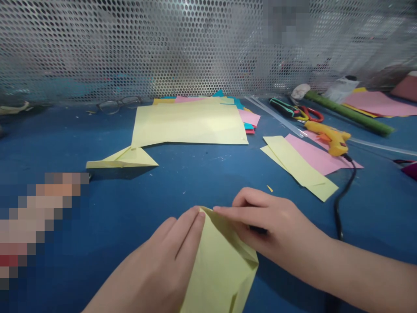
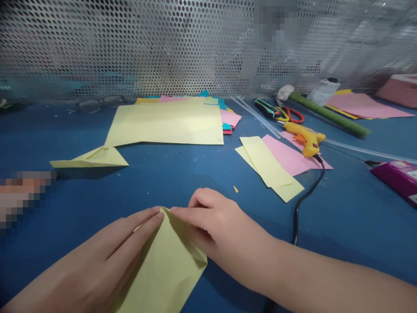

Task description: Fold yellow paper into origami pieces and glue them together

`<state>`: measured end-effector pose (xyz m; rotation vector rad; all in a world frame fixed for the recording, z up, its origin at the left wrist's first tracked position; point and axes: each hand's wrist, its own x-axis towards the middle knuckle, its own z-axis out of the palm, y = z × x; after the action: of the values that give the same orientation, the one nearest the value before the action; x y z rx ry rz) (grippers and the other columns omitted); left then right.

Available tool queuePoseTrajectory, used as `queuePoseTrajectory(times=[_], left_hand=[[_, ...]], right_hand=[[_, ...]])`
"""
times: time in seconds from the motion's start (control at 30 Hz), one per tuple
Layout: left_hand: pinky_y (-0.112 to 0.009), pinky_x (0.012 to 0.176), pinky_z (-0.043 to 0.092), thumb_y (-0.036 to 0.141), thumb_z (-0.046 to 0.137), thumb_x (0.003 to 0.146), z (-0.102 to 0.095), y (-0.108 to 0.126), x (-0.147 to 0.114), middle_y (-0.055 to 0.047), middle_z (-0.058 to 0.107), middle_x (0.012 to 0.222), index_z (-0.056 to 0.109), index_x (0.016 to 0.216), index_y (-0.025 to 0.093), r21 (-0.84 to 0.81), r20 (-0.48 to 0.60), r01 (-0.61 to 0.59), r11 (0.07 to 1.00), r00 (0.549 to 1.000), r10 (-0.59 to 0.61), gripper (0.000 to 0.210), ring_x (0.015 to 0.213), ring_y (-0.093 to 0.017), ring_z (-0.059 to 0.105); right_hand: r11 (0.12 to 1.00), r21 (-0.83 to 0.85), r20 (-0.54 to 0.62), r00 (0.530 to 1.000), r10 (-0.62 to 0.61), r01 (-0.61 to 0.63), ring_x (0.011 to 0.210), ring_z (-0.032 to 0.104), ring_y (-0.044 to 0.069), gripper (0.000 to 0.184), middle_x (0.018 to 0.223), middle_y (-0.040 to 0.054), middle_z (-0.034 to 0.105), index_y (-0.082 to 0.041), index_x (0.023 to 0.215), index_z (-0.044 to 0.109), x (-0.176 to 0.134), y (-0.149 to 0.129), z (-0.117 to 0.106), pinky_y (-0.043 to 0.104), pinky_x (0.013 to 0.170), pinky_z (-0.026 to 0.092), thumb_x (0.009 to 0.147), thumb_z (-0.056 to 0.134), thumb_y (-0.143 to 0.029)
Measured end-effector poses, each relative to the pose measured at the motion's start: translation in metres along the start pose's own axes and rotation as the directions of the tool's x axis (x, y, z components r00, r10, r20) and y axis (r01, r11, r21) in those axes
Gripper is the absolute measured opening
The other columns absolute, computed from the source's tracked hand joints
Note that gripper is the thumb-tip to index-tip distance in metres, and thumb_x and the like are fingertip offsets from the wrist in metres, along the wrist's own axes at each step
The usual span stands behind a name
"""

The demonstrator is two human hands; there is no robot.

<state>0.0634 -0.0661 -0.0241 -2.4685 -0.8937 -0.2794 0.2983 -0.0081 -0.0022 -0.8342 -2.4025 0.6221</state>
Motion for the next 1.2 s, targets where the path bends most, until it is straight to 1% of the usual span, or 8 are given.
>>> queuePoseTrajectory(times=[0.17,0.37,0.5,0.63,0.8,0.93,1.1,1.2], left_hand=[[-0.046,0.104,0.051,0.016,0.045,0.089,0.004,0.006,0.002,-0.008,0.064,0.138,0.045,0.151,0.019,-0.155,0.025,0.14,0.978,0.99,-0.138,0.062,0.127,-0.031,0.06],[-0.049,0.105,0.052,0.023,0.05,0.09,0.007,0.008,0.004,-0.008,0.062,0.14,0.044,0.152,0.021,-0.17,0.037,0.19,0.967,0.982,-0.186,0.062,0.13,-0.034,0.057],[-0.042,0.097,0.056,0.012,0.042,0.091,0.007,0.004,-0.002,-0.01,0.066,0.135,0.05,0.143,0.011,-0.067,0.03,0.073,0.995,0.997,-0.071,0.053,0.123,-0.03,0.063],[-0.042,0.09,0.055,-0.003,0.031,0.088,0.004,0.001,0.001,-0.018,0.069,0.127,0.052,0.127,-0.002,0.056,0.022,-0.086,0.995,0.996,0.085,0.044,0.112,-0.03,0.068],[-0.042,0.09,0.051,0.0,0.028,0.09,0.003,0.002,0.006,-0.018,0.069,0.123,0.049,0.128,-0.003,0.081,0.003,-0.044,0.996,0.999,0.043,0.043,0.111,-0.029,0.067],[-0.044,0.092,0.053,0.004,0.031,0.089,0.004,0.001,0.004,-0.021,0.067,0.13,0.05,0.129,-0.005,0.053,0.048,-0.091,0.994,0.995,0.088,0.045,0.117,-0.032,0.065],[-0.045,0.086,0.054,0.0,0.03,0.086,0.006,-0.001,0.007,-0.02,0.069,0.129,0.056,0.126,-0.004,0.032,0.043,-0.124,0.992,0.992,0.123,0.048,0.119,-0.034,0.064],[-0.043,0.084,0.052,-0.004,0.026,0.086,0.004,-0.001,0.011,-0.018,0.071,0.125,0.062,0.118,-0.001,0.047,-0.008,-0.091,0.995,0.996,0.092,0.048,0.116,-0.03,0.067]], right_hand=[[0.988,-0.131,0.096,0.993,-0.07,0.082,0.077,0.058,0.016,0.032,0.086,0.0065,0.061,-0.012,0.123,0.071,0.0,0.001,-0.003,0.023,0.063,0.053,0.103,0.046,-0.014],[0.968,-0.198,0.157,0.98,-0.122,0.152,0.074,0.053,0.017,0.029,0.083,0.0078,0.059,-0.005,0.116,0.072,0.004,0.0,-0.003,0.025,0.06,0.051,0.102,0.047,-0.011],[0.949,-0.249,0.167,0.974,-0.156,0.195,0.073,0.052,0.018,0.027,0.084,0.0079,0.061,-0.009,0.108,0.074,0.002,0.002,-0.002,0.027,0.058,0.049,0.103,0.048,-0.013],[0.929,-0.267,0.189,0.959,-0.211,0.257,0.085,0.059,0.02,0.03,0.108,0.0127,0.069,-0.009,0.115,0.071,0.001,0.006,-0.002,0.035,0.072,0.056,0.102,0.045,-0.009],[0.909,-0.295,0.215,0.947,-0.238,0.295,0.104,0.064,0.023,0.033,0.13,0.0137,0.069,-0.009,0.128,0.066,0.0,0.01,0.001,0.04,0.087,0.058,0.1,0.049,-0.008],[0.908,-0.295,0.214,0.947,-0.239,0.296,0.103,0.064,0.023,0.034,0.129,0.0144,0.071,-0.008,0.133,0.064,-0.001,0.013,0.003,0.04,0.089,0.059,0.101,0.05,-0.011],[0.909,-0.274,0.273,0.931,-0.241,0.315,0.105,0.063,0.024,0.036,0.137,0.0118,0.067,-0.008,0.136,0.062,0.004,0.014,-0.003,0.041,0.091,0.059,0.104,0.048,-0.015],[0.915,-0.216,0.256,0.924,-0.285,0.342,0.102,0.065,0.021,0.034,0.132,0.0141,0.07,-0.006,0.132,0.064,0.006,0.013,-0.008,0.037,0.091,0.059,0.104,0.047,-0.013]])
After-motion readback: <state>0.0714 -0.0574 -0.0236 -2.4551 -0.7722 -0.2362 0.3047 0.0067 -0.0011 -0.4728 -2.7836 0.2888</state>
